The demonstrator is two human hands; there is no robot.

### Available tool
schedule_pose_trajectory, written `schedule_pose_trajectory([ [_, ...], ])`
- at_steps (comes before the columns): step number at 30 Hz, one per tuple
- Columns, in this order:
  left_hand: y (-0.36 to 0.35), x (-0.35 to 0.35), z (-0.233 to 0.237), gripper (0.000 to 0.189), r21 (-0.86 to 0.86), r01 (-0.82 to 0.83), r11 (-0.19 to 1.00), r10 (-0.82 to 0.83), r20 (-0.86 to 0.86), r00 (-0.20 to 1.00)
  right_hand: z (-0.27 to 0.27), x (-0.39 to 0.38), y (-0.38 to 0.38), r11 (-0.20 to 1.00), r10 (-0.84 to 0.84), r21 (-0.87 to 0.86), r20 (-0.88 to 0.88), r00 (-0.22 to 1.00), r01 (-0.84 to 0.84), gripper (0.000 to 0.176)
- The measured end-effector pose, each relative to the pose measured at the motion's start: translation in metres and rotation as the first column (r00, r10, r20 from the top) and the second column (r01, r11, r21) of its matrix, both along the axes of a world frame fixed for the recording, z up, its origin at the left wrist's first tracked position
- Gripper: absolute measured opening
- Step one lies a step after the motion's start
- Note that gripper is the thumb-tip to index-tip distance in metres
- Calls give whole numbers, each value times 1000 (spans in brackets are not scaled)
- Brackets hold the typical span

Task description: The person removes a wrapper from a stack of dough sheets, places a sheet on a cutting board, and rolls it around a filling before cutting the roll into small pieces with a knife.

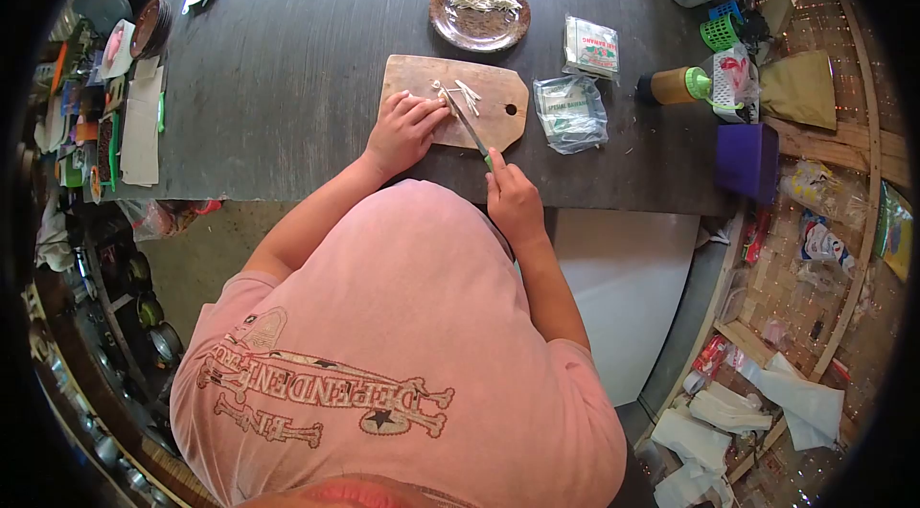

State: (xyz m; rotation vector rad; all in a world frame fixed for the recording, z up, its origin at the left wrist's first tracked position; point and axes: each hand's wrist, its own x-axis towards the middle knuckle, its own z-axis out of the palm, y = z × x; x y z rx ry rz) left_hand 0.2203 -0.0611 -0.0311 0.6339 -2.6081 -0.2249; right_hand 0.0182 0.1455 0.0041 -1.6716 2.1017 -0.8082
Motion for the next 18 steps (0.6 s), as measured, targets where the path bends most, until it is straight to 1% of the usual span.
schedule_pose_trajectory([
  [18, -2, 0, 0, 60, 4, 9, 1000, -9, 38, 999, 0, -1, -1, 1000, 13, 0, 4, 1000, -13, 50],
])
